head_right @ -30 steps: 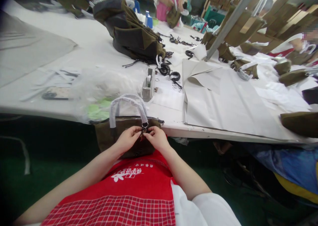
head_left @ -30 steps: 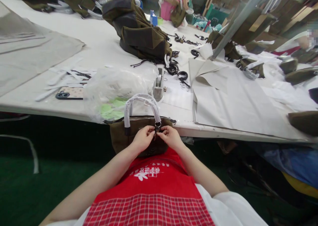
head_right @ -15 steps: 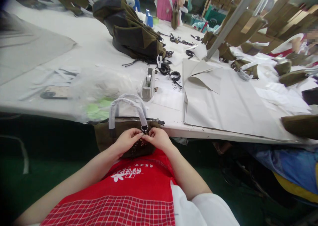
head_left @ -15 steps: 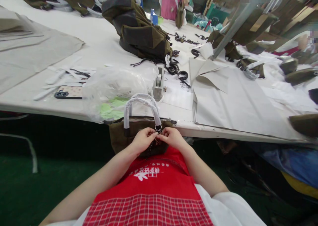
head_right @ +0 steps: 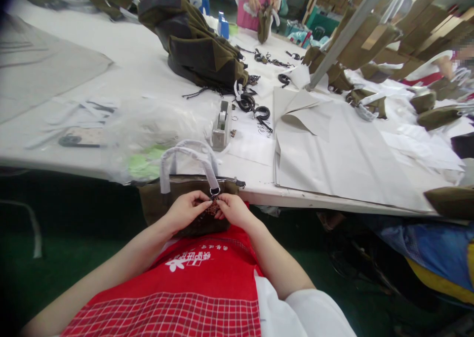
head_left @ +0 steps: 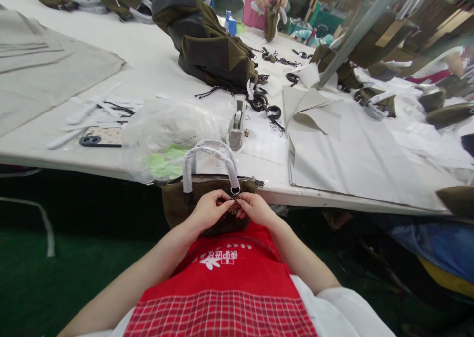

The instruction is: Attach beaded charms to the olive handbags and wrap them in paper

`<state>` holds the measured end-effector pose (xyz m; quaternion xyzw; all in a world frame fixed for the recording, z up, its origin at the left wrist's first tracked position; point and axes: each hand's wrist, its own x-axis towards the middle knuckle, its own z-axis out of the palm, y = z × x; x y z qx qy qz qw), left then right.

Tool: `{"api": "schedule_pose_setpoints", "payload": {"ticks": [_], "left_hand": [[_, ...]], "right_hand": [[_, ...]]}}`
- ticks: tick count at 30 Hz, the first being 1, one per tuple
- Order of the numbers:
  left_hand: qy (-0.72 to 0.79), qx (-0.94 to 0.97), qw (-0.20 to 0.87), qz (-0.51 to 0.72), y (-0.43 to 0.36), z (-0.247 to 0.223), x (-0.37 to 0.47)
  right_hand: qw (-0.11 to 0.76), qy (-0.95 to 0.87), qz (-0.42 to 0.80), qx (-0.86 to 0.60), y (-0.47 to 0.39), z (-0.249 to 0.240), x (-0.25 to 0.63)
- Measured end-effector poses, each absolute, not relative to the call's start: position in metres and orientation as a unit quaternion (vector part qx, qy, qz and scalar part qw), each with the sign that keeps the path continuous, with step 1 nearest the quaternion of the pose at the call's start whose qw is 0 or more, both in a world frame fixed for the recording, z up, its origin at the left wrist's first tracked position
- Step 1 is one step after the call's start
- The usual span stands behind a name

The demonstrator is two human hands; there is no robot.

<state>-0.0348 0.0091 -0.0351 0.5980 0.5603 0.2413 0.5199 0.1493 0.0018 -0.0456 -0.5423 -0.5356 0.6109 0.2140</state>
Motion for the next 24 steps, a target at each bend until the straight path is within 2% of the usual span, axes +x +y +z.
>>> {"api": "schedule_pose_setpoints", "payload": {"ticks": [2,4,8,12,15,17,20,22,24], "left_hand": [[0.571,0.647,0.445,0.239,0.008,-0.035,-0.033],[0.586,0.648,0.421,0.245,0.008,-0.033,-0.032],[0.577,0.576,0.522,0.25,0.011,-0.031,-0.032],[0.501,0.594,0.589,0.221,0.017,-0.039,-0.033],[0.53,0.578,0.58,0.221,0.021,-0.044,-0.034],[0.539,0.561,0.589,0.22,0.022,-0.046,-0.034],[0.537,0.542,0.605,0.227,0.023,-0.045,-0.032],[0.537,0.532,0.61,0.236,0.023,-0.043,-0.03],[0.539,0.527,0.61,0.244,0.023,-0.042,-0.03]], "right_hand": [[0.235,-0.534,0.616,-0.528,0.004,-0.047,0.147],[0.255,-0.536,0.615,-0.519,0.005,-0.049,0.146],[0.255,-0.534,0.622,-0.513,0.008,-0.048,0.144],[0.166,-0.573,0.575,-0.56,0.017,-0.036,0.158],[0.166,-0.631,0.466,-0.597,0.044,-0.017,0.186],[0.197,-0.657,0.313,-0.657,0.071,-0.01,0.208],[0.108,-0.684,0.114,-0.712,0.11,-0.013,0.229],[0.056,-0.692,0.07,-0.716,0.127,-0.022,0.233],[0.048,-0.692,0.062,-0.718,0.134,-0.029,0.233]]}}
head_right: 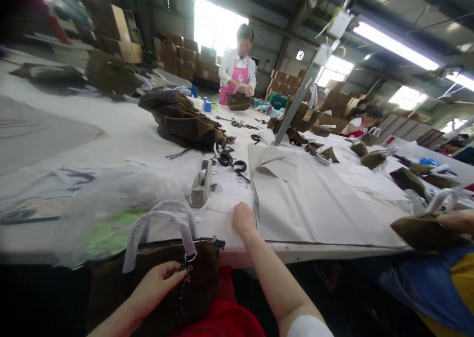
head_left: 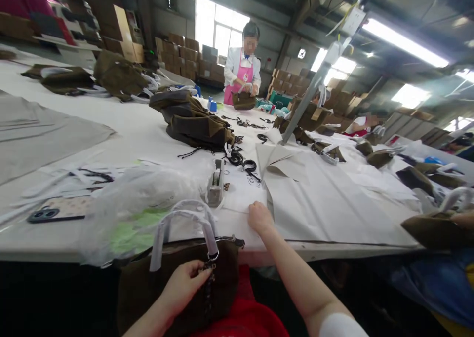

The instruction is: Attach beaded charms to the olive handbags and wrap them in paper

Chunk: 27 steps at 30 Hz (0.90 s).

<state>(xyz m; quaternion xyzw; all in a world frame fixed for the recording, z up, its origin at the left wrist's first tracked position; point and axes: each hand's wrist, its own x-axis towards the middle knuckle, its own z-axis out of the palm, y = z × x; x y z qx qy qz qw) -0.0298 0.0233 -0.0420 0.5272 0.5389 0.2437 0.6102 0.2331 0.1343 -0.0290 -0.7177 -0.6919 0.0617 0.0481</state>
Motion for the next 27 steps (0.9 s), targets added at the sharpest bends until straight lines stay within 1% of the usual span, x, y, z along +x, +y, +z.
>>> {"api": "schedule_pose_setpoints", "payload": {"ticks": [3,4,5,6,8,9,10,12,15,18,22,27], "left_hand": [[0.538,0.524,0.612,0.248,0.023,-0.042,-0.031],[0.538,0.523,0.613,0.249,0.023,-0.043,-0.031],[0.538,0.521,0.614,0.249,0.023,-0.044,-0.031],[0.539,0.517,0.616,0.25,0.023,-0.045,-0.032],[0.542,0.508,0.619,0.255,0.023,-0.047,-0.032],[0.544,0.502,0.622,0.257,0.023,-0.047,-0.032],[0.545,0.494,0.626,0.259,0.023,-0.047,-0.032],[0.549,0.473,0.638,0.26,0.023,-0.045,-0.031],[0.551,0.426,0.669,0.261,0.021,-0.039,-0.031],[0.534,0.364,0.711,0.277,0.02,-0.031,-0.032],[0.512,0.282,0.753,0.303,0.023,-0.027,-0.03],[0.516,0.247,0.756,0.318,0.032,-0.029,-0.028]], "right_hand": [[0.055,-0.685,0.036,-0.725,0.134,-0.028,0.24],[0.08,-0.676,0.016,-0.732,0.131,-0.025,0.245],[0.124,-0.663,-0.013,-0.738,0.128,-0.021,0.253],[0.19,-0.645,-0.044,-0.739,0.123,-0.016,0.261],[0.352,-0.607,-0.08,-0.708,0.109,-0.006,0.279],[0.426,-0.593,-0.066,-0.68,0.1,-0.001,0.287],[0.482,-0.584,-0.024,-0.653,0.089,0.003,0.294],[0.545,-0.565,0.114,-0.608,0.065,0.009,0.303],[0.562,-0.531,0.327,-0.543,0.025,0.016,0.306],[0.544,-0.509,0.458,-0.485,-0.004,0.019,0.303],[0.507,-0.481,0.49,-0.522,-0.02,0.015,0.293],[0.474,-0.435,0.568,-0.514,-0.024,0.001,0.266]]}}
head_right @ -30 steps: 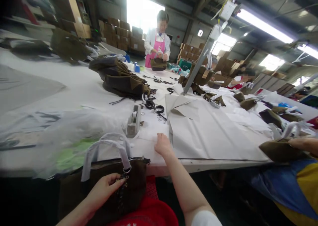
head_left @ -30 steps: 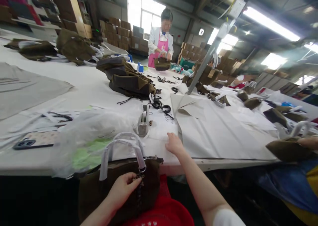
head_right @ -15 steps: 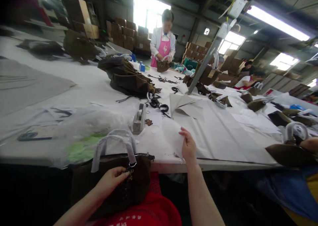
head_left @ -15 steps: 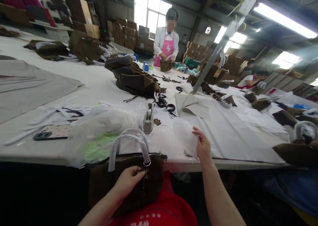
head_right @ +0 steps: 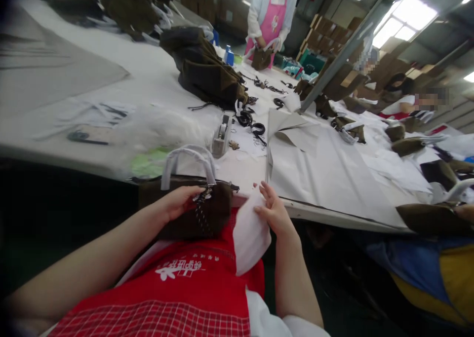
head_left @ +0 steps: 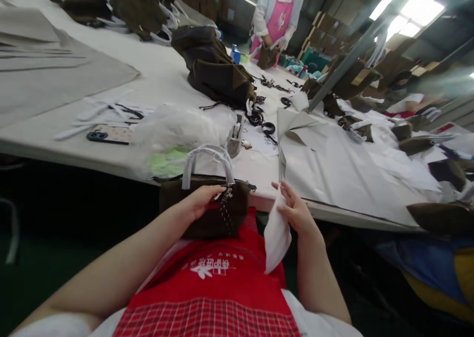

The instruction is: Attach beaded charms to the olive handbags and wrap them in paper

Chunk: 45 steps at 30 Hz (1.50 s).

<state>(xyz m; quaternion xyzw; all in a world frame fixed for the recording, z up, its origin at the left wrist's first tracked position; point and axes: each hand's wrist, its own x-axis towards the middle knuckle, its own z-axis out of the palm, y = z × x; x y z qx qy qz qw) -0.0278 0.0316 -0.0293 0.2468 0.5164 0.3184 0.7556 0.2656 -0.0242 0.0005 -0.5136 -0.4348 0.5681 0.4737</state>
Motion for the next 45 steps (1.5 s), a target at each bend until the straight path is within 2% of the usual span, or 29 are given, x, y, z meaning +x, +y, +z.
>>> {"api": "schedule_pose_setpoints", "payload": {"ticks": [4,7,10,12,16,21,23,29,36,38,42,43,45], "left_hand": [[0.52,0.257,0.749,0.32,0.036,-0.026,-0.028],[0.527,0.274,0.741,0.314,0.039,-0.023,-0.03],[0.537,0.285,0.734,0.304,0.044,-0.02,-0.032],[0.541,0.292,0.73,0.298,0.047,-0.017,-0.033],[0.551,0.318,0.708,0.306,0.048,-0.012,-0.032],[0.553,0.367,0.683,0.305,0.032,-0.02,-0.025],[0.554,0.385,0.672,0.307,0.025,-0.026,-0.023],[0.554,0.433,0.635,0.321,0.015,-0.038,-0.025],[0.56,0.517,0.576,0.296,0.005,-0.04,-0.031],[0.57,0.55,0.529,0.303,0.002,-0.036,-0.039],[0.642,0.566,0.33,0.398,0.002,-0.024,-0.059],[0.647,0.564,0.318,0.402,0.004,-0.022,-0.062],[0.634,0.574,0.358,0.375,0.01,-0.021,-0.063]], "right_hand": [[0.359,-0.451,0.599,-0.556,-0.025,-0.019,0.239],[0.304,-0.519,0.496,-0.626,-0.018,-0.035,0.222],[0.289,-0.586,0.375,-0.658,-0.006,-0.046,0.208],[0.315,-0.577,0.362,-0.66,0.002,-0.049,0.199],[0.385,-0.514,0.423,-0.639,0.008,-0.054,0.18],[0.45,-0.368,0.605,-0.543,-0.002,-0.062,0.149],[0.462,-0.316,0.639,-0.527,-0.004,-0.065,0.139],[0.531,-0.275,0.592,-0.54,0.004,-0.066,0.12],[0.537,-0.276,0.572,-0.556,0.005,-0.059,0.108],[0.543,-0.262,0.577,-0.551,0.006,-0.058,0.108],[0.539,-0.221,0.621,-0.524,0.005,-0.055,0.111],[0.538,-0.215,0.629,-0.518,0.005,-0.055,0.112],[0.537,-0.206,0.641,-0.508,0.004,-0.054,0.114]]}}
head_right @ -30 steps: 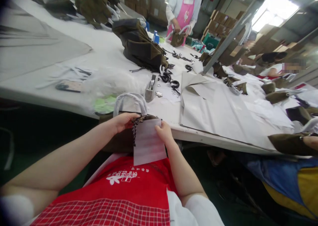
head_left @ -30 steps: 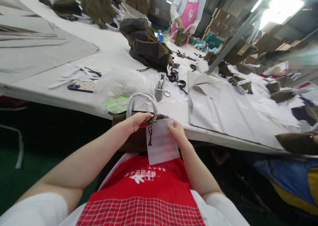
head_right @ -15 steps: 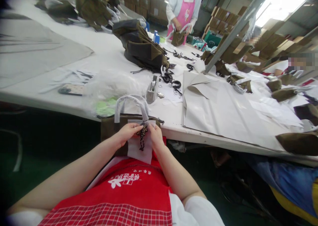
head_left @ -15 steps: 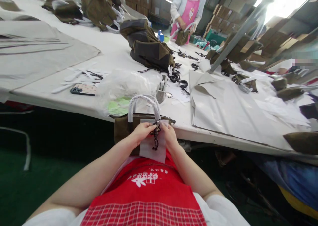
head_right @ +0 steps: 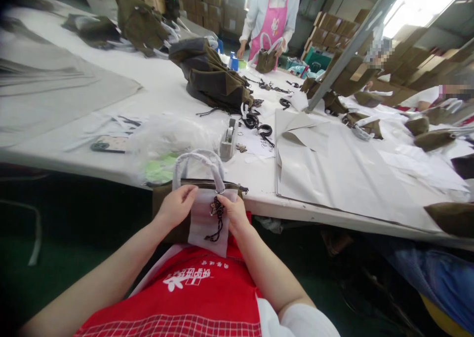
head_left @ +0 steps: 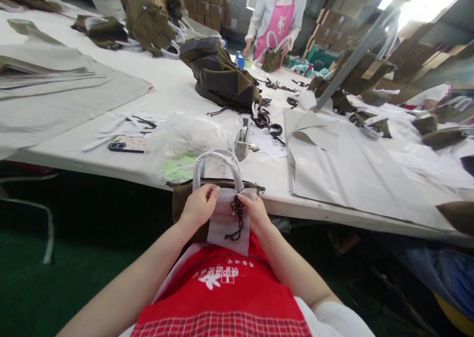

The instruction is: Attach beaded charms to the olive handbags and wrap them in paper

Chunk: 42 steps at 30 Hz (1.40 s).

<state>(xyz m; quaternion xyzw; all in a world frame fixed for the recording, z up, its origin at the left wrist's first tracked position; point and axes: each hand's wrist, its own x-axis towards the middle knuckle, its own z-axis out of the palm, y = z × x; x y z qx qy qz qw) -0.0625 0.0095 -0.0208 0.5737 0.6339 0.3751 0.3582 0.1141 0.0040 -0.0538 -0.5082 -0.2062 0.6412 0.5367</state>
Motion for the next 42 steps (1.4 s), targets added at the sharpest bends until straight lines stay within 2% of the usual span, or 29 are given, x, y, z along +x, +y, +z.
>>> {"api": "schedule_pose_setpoints", "payload": {"ticks": [3,6,8,11,14,19,22,24,28,30,37,42], "left_hand": [[0.592,0.516,0.52,0.337,0.016,-0.025,-0.053],[0.525,0.32,0.711,0.342,0.015,-0.028,-0.04],[0.479,0.21,0.784,0.333,0.011,-0.027,-0.036],[0.437,0.151,0.832,0.306,0.003,-0.024,-0.035],[0.452,0.209,0.8,0.335,-0.001,-0.026,-0.032],[0.564,0.439,0.596,0.367,0.005,-0.036,-0.021],[0.575,0.472,0.563,0.36,0.011,-0.041,-0.018],[0.581,0.466,0.562,0.361,0.013,-0.044,-0.019],[0.584,0.432,0.583,0.365,0.017,-0.047,-0.026],[0.576,0.42,0.596,0.37,0.017,-0.047,-0.027],[0.582,0.419,0.56,0.415,0.008,-0.048,-0.014],[0.581,0.403,0.559,0.432,0.002,-0.053,-0.009]], "right_hand": [[0.533,-0.204,0.649,-0.503,0.003,-0.053,0.116],[0.538,-0.206,0.645,-0.502,0.001,-0.053,0.117],[0.544,-0.197,0.645,-0.499,0.001,-0.053,0.118],[0.545,-0.181,0.652,-0.495,0.0,-0.053,0.119],[0.546,-0.184,0.647,-0.499,0.0,-0.056,0.118],[0.559,-0.249,0.579,-0.539,0.002,-0.068,0.113],[0.542,-0.311,0.554,-0.55,0.002,-0.07,0.119],[0.501,-0.392,0.517,-0.573,0.0,-0.067,0.128],[0.355,-0.586,0.311,-0.658,-0.008,-0.058,0.15],[0.32,-0.633,0.252,-0.658,-0.011,-0.055,0.154],[0.38,-0.641,0.298,-0.596,-0.003,-0.055,0.133],[0.383,-0.634,0.338,-0.58,0.002,-0.057,0.126]]}}
